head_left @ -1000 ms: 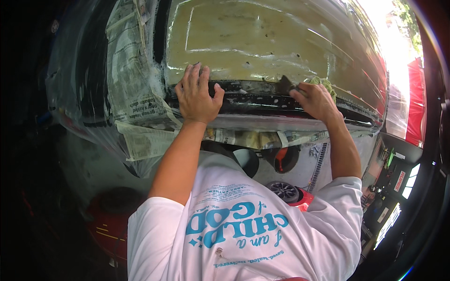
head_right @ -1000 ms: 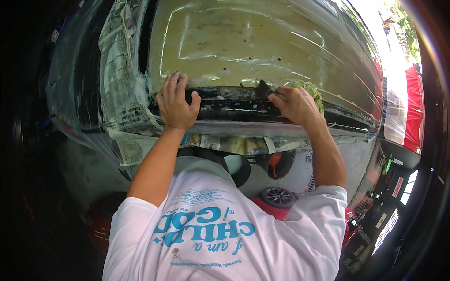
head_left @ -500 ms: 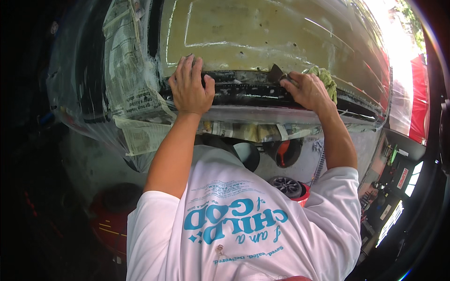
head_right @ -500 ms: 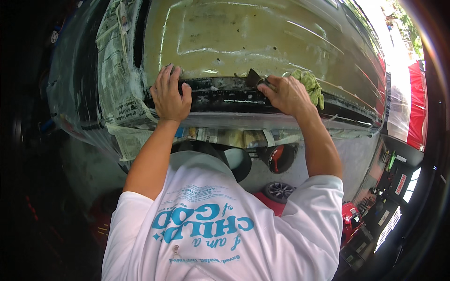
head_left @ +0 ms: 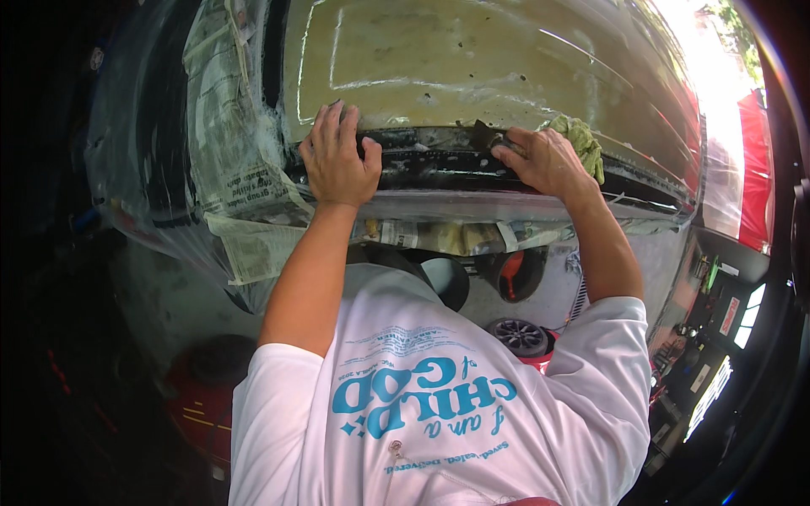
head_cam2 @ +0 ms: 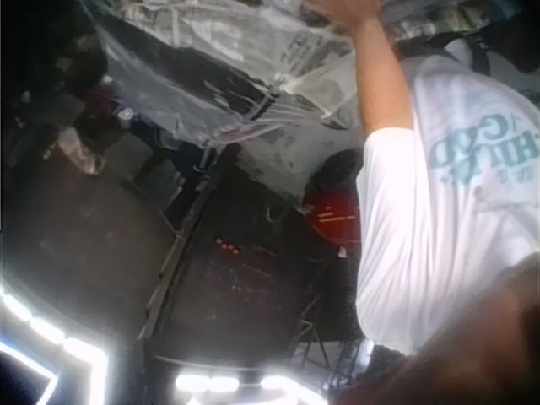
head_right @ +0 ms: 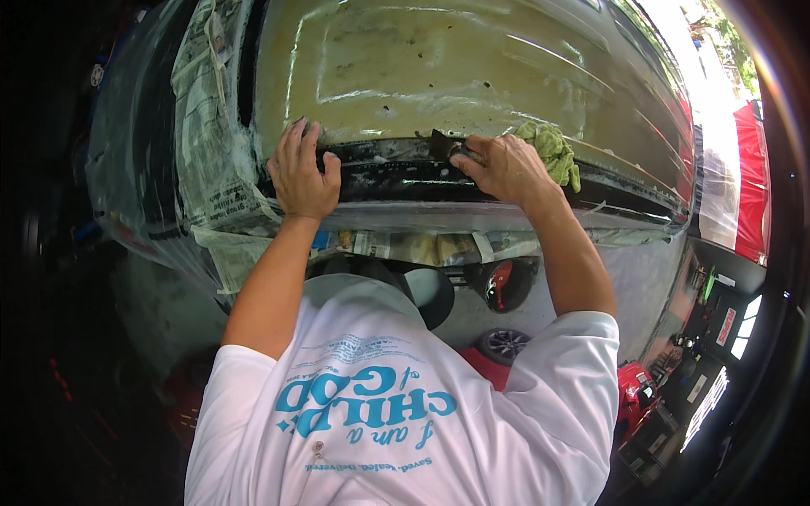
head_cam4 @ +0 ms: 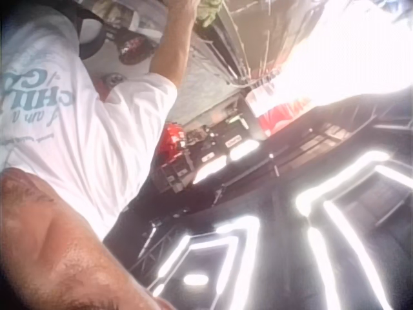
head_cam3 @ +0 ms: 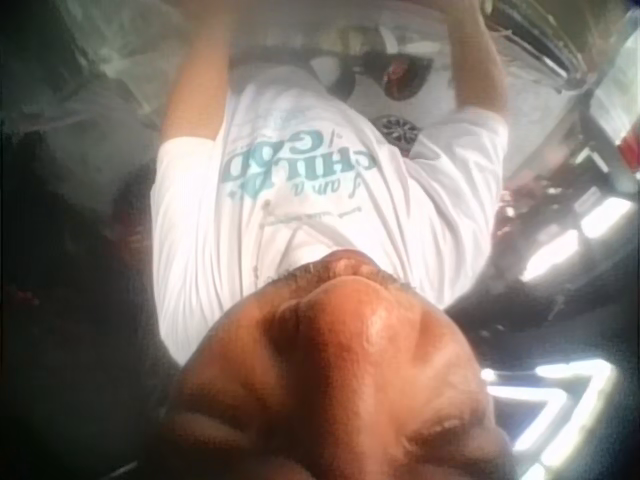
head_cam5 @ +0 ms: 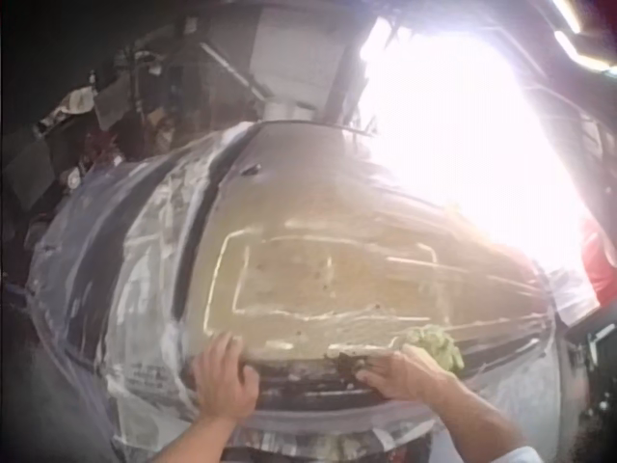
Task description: The person scrapes paint from the underside of a car hood using a metal scraper and wipes the area with a green cloth. The hood is masked with newspaper and plastic, and the person repeatedly scrapes and wipes the same section.
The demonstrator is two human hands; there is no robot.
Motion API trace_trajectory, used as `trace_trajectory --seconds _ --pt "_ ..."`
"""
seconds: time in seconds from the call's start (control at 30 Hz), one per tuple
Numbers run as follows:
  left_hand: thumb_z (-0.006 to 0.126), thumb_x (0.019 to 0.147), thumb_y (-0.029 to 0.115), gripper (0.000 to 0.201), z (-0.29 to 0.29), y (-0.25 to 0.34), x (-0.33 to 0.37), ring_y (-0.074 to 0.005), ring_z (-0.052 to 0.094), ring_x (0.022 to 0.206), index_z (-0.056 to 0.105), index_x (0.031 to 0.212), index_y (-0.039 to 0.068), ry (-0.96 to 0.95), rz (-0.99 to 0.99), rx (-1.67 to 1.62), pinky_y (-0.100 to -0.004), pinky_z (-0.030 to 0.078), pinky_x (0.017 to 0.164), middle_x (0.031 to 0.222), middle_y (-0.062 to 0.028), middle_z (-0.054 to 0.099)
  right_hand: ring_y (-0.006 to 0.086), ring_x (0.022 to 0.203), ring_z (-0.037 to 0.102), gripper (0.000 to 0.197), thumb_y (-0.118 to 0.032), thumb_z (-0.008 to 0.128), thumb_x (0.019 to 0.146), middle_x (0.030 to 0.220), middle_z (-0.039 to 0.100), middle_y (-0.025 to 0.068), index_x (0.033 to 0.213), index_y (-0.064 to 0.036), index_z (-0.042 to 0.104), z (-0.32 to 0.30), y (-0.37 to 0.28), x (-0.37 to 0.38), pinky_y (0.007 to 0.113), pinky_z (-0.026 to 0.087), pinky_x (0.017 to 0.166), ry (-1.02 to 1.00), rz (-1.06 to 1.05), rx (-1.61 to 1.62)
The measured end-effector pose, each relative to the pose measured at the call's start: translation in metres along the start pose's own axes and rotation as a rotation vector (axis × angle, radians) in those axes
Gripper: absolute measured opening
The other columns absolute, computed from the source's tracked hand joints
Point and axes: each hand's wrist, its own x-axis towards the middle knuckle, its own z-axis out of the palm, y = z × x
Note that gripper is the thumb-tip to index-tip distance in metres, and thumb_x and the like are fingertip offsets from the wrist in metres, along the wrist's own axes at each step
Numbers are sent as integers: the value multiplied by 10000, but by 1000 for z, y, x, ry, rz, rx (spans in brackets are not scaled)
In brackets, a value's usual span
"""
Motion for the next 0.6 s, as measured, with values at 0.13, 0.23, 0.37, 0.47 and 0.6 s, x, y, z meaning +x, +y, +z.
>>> trace_trajectory --seconds 0.13,0.23,0.37,0.47,0.6 --pt "628 884 244 519 0 -1 -1 -343 483 1443 615 1381 96 7 8 0 -532 363 1132 1489 -121 571 475 879 697 443 -475 670 994 792 704 264 1041 -40 743 -15 9 0 537 548 800 -3 82 89" --pt "627 883 245 518 1 -1 0 -344 482 1443 615 1378 95 8 11 -4 -534 363 1130 1491 -123 570 497 817 662 457 -446 678 993 747 664 278 972 10 704 12 3 -1 548 513 765 85 -33 91" --pt "626 883 246 519 1 -1 -1 -344 478 1450 614 1379 93 6 6 -1 -538 364 1129 1491 -124 569 484 801 667 465 -478 678 989 735 666 263 971 -14 693 -1 8 -5 547 521 757 73 18 95" --pt "627 882 246 520 2 -1 -1 -345 474 1454 614 1379 95 2 5 -2 -539 363 1129 1491 -124 569 488 772 665 456 -481 683 986 715 667 245 956 -26 695 5 -4 1 540 529 735 57 4 19" --pt "628 880 247 525 3 -2 -1 -348 472 1455 614 1384 98 5 -3 -10 -540 362 1131 1494 -125 567 441 798 708 476 -538 636 1004 735 707 222 989 -68 715 5 14 -4 536 554 754 70 -29 -39"
